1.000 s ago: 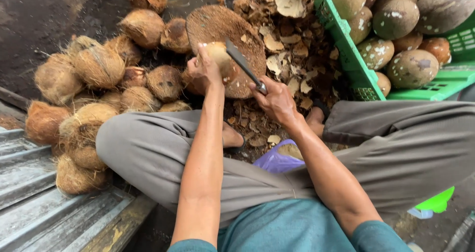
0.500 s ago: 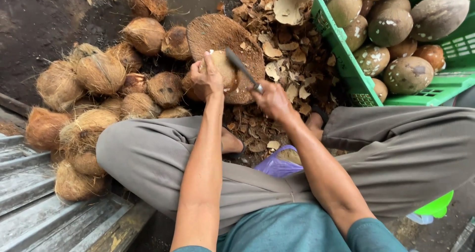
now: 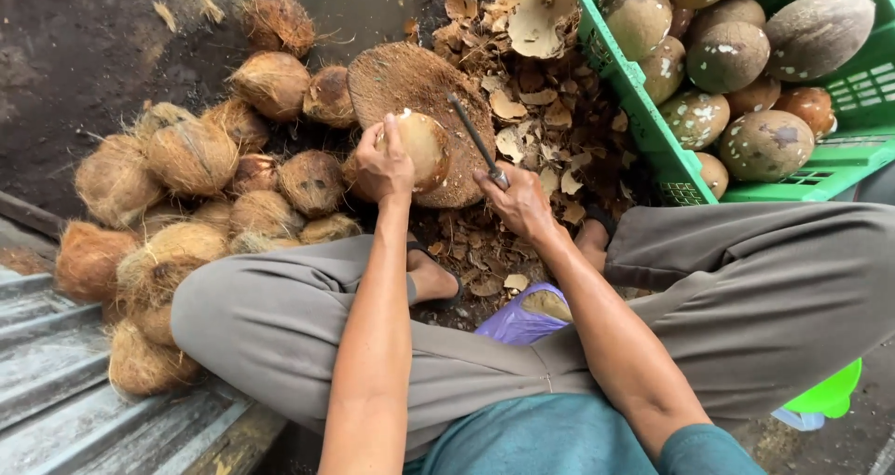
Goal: Peeling the outer husk off coconuts using a knife
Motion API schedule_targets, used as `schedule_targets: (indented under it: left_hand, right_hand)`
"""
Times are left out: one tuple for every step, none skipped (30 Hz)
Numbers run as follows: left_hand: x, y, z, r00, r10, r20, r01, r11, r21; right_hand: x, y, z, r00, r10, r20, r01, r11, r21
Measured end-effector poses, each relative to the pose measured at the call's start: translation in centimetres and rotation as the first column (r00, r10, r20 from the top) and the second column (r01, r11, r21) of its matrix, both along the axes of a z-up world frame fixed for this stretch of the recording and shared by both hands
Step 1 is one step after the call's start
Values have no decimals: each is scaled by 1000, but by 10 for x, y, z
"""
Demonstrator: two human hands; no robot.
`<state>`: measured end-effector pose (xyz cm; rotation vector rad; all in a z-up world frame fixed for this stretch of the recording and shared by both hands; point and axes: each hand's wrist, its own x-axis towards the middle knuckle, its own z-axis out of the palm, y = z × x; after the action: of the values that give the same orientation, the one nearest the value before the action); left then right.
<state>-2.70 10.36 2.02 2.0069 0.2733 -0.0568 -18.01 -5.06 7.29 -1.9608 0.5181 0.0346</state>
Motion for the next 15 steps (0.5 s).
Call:
schedule_targets:
  left_hand:
    - [-7,1,12,995,-9,95,16,997,-76]
    - [-10,4,0,997,-16,77,21,997,-71]
    - [-14,7,-11,998,-24,66,25,999,-21]
    - [2,2,-17,995,-31,93,30,999,14]
    - [10,-3,-15,993,-36,114,35,999,5]
    - [5,-1,-17,992,-48,121,44,998,38]
    - [1,1,-19,990,-61,127,52,996,72]
    - [-3,6,-13,990,-60,129,51,996,75]
    - [-7,10,-9,993,-65,103,58,996,65]
    - [-7,10,-4,994,-74,82,70,996,50]
    - [-1,6,3,993,-77,89,72,996,51]
    - [-7,8,7,992,-105,68,103,994,42]
    - [-13,11,12,990,-134,47,132,991,33]
    - [-17,14,14,989,-134,54,133,991,31]
    - [-22,16,17,984,-171,51,170,985,24]
  right_hand:
    - [-6,0,17,996,6,85,-2,999,-37]
    - [-8,10,29,998,-1,68,3,1000,-31]
    - [-10,20,42,997,-25,75,28,999,-37]
    - [4,22,57,992,-47,121,55,997,-57]
    - [11,18,38,988,-52,142,62,996,-66]
    - [9,19,18,998,-5,66,10,997,-74]
    - [7,20,-2,999,41,-10,-42,996,-77]
    - [6,13,-9,999,43,-8,-43,996,-74]
    - [6,5,-16,996,23,-80,-24,1000,-14]
    - [9,-5,-24,989,3,-149,3,999,41]
    - [15,-8,-19,990,0,-142,6,999,42]
    - [11,-7,-15,998,-17,-58,20,999,46]
    - [8,-7,-11,999,-35,27,34,998,51]
    - [6,-4,4,999,-36,34,34,998,50]
    - [4,-1,20,999,-33,41,31,999,44]
